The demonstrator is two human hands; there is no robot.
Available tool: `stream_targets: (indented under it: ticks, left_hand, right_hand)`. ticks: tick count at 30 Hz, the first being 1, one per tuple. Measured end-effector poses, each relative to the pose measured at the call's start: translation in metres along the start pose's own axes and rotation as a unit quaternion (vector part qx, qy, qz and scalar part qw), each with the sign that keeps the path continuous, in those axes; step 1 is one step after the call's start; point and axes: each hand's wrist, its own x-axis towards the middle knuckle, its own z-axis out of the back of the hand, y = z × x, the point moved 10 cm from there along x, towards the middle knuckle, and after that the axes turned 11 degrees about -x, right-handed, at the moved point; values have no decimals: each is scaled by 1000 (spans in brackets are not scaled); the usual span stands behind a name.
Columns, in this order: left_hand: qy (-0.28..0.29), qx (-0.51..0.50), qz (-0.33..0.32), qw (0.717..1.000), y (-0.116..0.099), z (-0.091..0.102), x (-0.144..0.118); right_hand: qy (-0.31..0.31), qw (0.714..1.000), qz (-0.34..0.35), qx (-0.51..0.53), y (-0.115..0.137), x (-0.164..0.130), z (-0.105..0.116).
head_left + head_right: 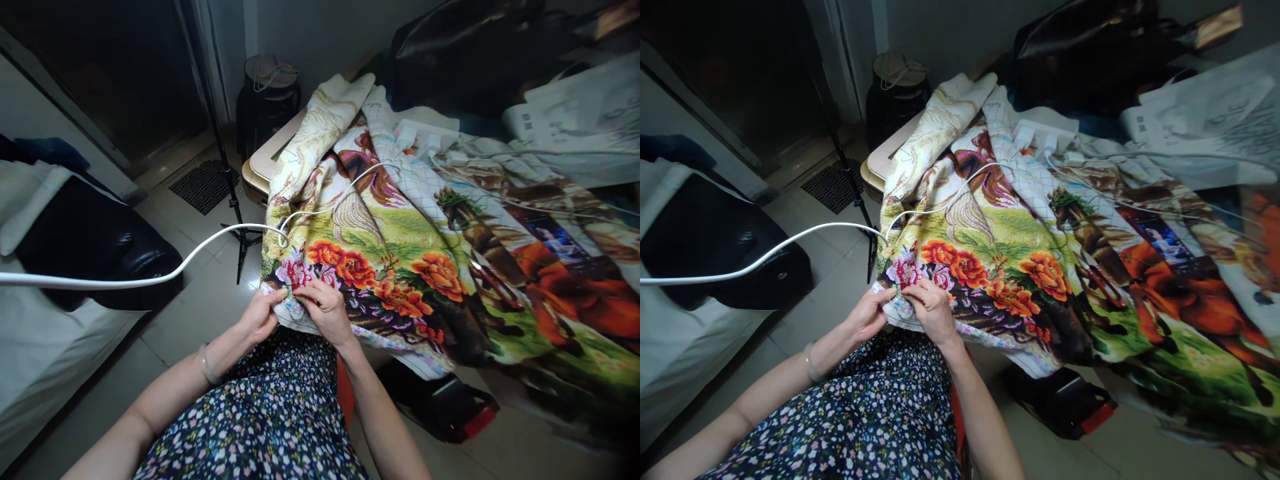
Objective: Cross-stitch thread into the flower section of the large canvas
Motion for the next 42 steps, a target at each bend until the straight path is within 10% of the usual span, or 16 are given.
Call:
stream_targets:
  ticks: [22, 26, 30, 36, 42]
  left_hand:
    - [-5, -3, -22, 1000, -2, -2, -5]
    - [24, 6, -16, 1000, -2, -9, -6]
    - [25, 4, -6, 1000, -1, -8, -5]
    - [26, -10, 4, 1000, 0, -6, -3]
    - [26, -6, 8, 1000, -1, -6, -4]
  right_hand:
    - [1, 993, -38, -113, 25, 6, -8]
    - [-44, 992, -77, 86, 20, 14, 11]
    - [-51, 932, -144, 330, 6, 25, 41]
    - [-238, 908, -76, 338, 2, 29, 111]
    - [-90, 957, -130, 244, -14, 13, 54]
